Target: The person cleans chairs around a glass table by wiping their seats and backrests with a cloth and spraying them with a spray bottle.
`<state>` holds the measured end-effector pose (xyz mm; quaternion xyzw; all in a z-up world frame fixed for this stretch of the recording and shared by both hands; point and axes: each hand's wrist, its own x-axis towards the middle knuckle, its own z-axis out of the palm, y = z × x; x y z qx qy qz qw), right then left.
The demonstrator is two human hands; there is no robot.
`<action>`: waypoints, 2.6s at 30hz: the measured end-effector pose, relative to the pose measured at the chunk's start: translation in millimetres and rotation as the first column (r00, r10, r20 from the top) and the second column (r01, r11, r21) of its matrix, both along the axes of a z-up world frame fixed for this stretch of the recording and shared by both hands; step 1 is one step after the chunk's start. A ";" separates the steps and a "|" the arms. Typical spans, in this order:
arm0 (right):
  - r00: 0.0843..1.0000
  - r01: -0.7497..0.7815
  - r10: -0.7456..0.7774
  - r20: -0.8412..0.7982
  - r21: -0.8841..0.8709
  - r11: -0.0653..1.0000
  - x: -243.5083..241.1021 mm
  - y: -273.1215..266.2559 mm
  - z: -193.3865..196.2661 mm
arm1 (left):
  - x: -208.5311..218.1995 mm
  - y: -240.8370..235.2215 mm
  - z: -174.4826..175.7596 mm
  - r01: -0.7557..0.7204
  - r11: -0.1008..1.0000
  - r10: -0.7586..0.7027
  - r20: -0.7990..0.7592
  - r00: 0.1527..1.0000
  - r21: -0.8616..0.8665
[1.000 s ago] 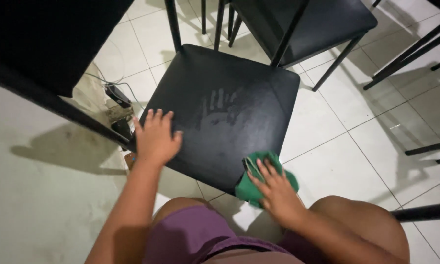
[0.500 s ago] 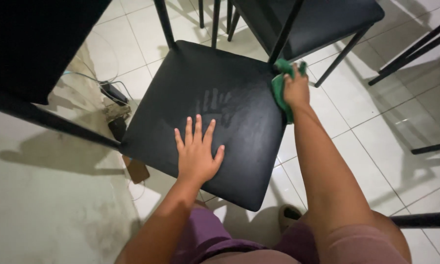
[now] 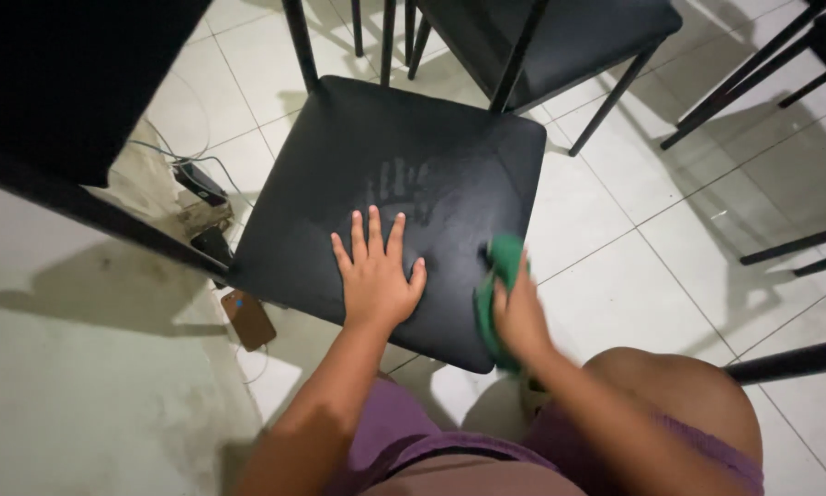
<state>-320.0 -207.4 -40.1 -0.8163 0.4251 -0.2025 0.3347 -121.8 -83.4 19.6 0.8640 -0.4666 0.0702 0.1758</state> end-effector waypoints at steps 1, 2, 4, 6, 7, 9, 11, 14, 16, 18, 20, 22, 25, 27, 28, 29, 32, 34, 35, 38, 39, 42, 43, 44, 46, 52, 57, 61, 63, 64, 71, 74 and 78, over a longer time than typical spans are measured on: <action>0.998 -0.061 0.060 0.018 0.010 0.998 -13.5 22.3 3.8 | -0.6 1.2 0.9 0.003 1.000 -0.003 0.003 1.000 -0.007; 0.992 -0.121 0.120 0.036 0.019 0.992 -25.2 41.4 8.4 | 0.0 1.6 1.9 0.006 1.000 -0.006 0.005 1.000 -0.014; 0.972 -0.212 0.217 -0.085 0.066 0.975 -47.4 69.7 21.9 | 2.2 3.3 1.3 0.011 1.000 -0.011 0.003 1.000 -0.005; 0.912 -0.270 0.316 -0.263 0.198 0.942 -63.4 68.7 47.1 | 0.8 5.4 -0.7 0.025 1.000 -0.025 -0.006 1.000 0.002; 0.862 -0.295 0.375 -0.340 0.265 0.918 -68.3 64.2 63.2 | 1.2 6.5 -1.0 0.026 1.000 -0.026 -0.008 1.000 0.001; 0.862 -0.247 0.324 -0.390 0.235 0.940 -65.9 47.2 95.7 | 2.4 7.6 0.2 0.027 1.000 -0.027 -0.014 1.000 -0.005; 0.876 -0.242 0.272 -0.398 0.126 0.962 -50.0 23.0 117.6 | 0.8 7.4 0.4 0.033 0.999 -0.034 -0.027 0.999 -0.012; 0.854 -0.519 0.439 -0.279 -0.387 0.762 2.8 -18.4 110.5 | 0.8 9.4 1.0 0.035 0.999 -0.036 -0.037 0.999 -0.037; 0.810 -0.577 0.432 -0.396 -0.410 0.706 38.0 -37.1 91.9 | 3.4 8.6 4.0 0.037 0.998 -0.039 -0.041 0.998 -0.054; 0.782 -0.609 0.413 -0.468 -0.427 0.669 64.9 -64.4 73.5 | 3.7 6.7 4.4 0.035 0.997 -0.039 -0.053 0.998 -0.068; 0.780 -0.608 0.390 -0.489 -0.445 0.657 93.6 -103.5 60.8 | 2.3 6.2 4.9 0.035 0.997 -0.040 -0.066 0.997 -0.074; 0.784 -0.609 0.388 -0.486 -0.479 0.632 135.4 -136.9 50.1 | 1.2 4.2 5.7 0.035 0.996 -0.043 -0.088 0.995 -0.085; 0.783 -0.618 0.436 -0.443 -0.482 0.621 214.1 -165.1 45.4 | 1.3 4.4 8.0 0.029 0.995 -0.038 -0.096 0.995 -0.100; 0.757 -0.653 0.504 -0.415 -0.486 0.581 264.2 -164.5 45.7 | 1.9 3.5 5.4 0.025 0.994 -0.034 -0.077 0.996 -0.107; 0.730 -0.681 0.550 -0.405 -0.498 0.537 288.3 -159.7 48.1 | 2.5 2.5 3.3 0.022 0.994 -0.028 -0.059 0.998 -0.108; 0.701 -0.707 0.592 -0.398 -0.502 0.498 305.2 -150.7 50.6 | 1.2 2.9 1.4 0.024 0.994 -0.030 -0.048 0.998 -0.105; 0.477 -0.821 0.747 -0.464 -0.538 0.190 330.2 -120.8 58.6 | 3.5 1.5 -9.1 0.019 0.994 -0.024 -0.049 0.999 -0.110; 0.299 -0.867 0.833 -0.465 -0.497 0.034 332.6 -97.0 69.6 | 8.2 1.4 -11.0 0.010 0.997 -0.015 -0.067 0.998 -0.077; 0.209 -0.881 0.880 -0.427 -0.473 -0.021 326.0 -92.2 75.5 | 10.8 -2.0 -13.2 0.016 0.998 -0.021 -0.074 0.997 -0.067; 0.010 -0.940 0.947 -0.322 -0.326 -0.101 305.0 -92.0 92.0 | 18.0 -0.1 -18.3 0.021 0.998 -0.029 -0.113 0.993 -0.065; -0.017 -0.953 0.965 -0.262 -0.286 -0.095 298.4 -98.7 96.9 | 21.0 0.3 -19.6 0.037 0.999 -0.041 -0.133 0.990 -0.035; 0.006 -0.999 0.965 -0.263 -0.032 -0.002 285.4 -137.4 107.2 | 24.6 -0.5 -16.9 0.066 0.998 -0.062 -0.185 0.981 0.016; 0.097 -0.993 0.954 -0.284 -0.092 0.073 283.1 -154.2 108.4 | 27.5 -1.8 -14.3 0.071 0.997 -0.069 -0.187 0.980 0.003; 0.187 -0.977 0.936 -0.299 -0.154 0.146 282.4 -171.0 107.8 | 30.8 -4.0 -11.8 0.076 0.997 -0.077 -0.190 0.979 -0.010; 0.421 -0.906 0.840 -0.342 -0.117 0.407 273.7 -198.5 101.8 | 34.9 -8.7 -7.4 0.083 0.996 -0.073 -0.236 0.969 0.031; 0.790 -0.609 0.560 -0.251 -0.208 0.766 223.0 -221.4 77.2 | 39.2 -8.3 6.4 0.097 0.983 -0.026 -0.406 0.914 0.156; 0.869 -0.478 0.413 -0.274 -0.243 0.844 149.9 -224.5 74.9 | 43.9 -16.0 4.1 0.098 0.971 0.015 -0.464 0.886 0.218; 0.886 -0.452 0.405 -0.227 -0.219 0.865 173.0 -212.9 80.7 | 43.4 -13.5 4.6 0.084 0.977 0.025 -0.495 0.868 0.197; 0.864 -0.489 0.435 -0.255 -0.214 0.846 221.0 -204.8 82.9 | 45.0 -12.9 7.1 0.074 0.980 0.025 -0.480 0.877 0.187; 0.841 -0.521 0.458 -0.286 -0.202 0.830 250.9 -200.5 83.5 | 47.7 -15.0 7.8 0.078 0.974 0.039 -0.500 0.865 0.211; 0.621 -0.782 0.723 -0.303 -0.173 0.599 400.5 -142.6 102.5 | 49.0 -17.9 15.4 0.057 0.976 0.055 -0.494 0.868 0.209; 0.463 -0.883 0.810 -0.359 -0.111 0.456 384.7 -102.1 110.9 | 41.9 -14.7 7.0 0.038 0.971 0.091 -0.511 0.855 0.237; 0.429 -0.897 0.862 -0.269 -0.012 0.443 310.0 -93.1 119.0 | 36.9 -12.4 -7.5 0.024 0.987 0.047 -0.432 0.901 0.157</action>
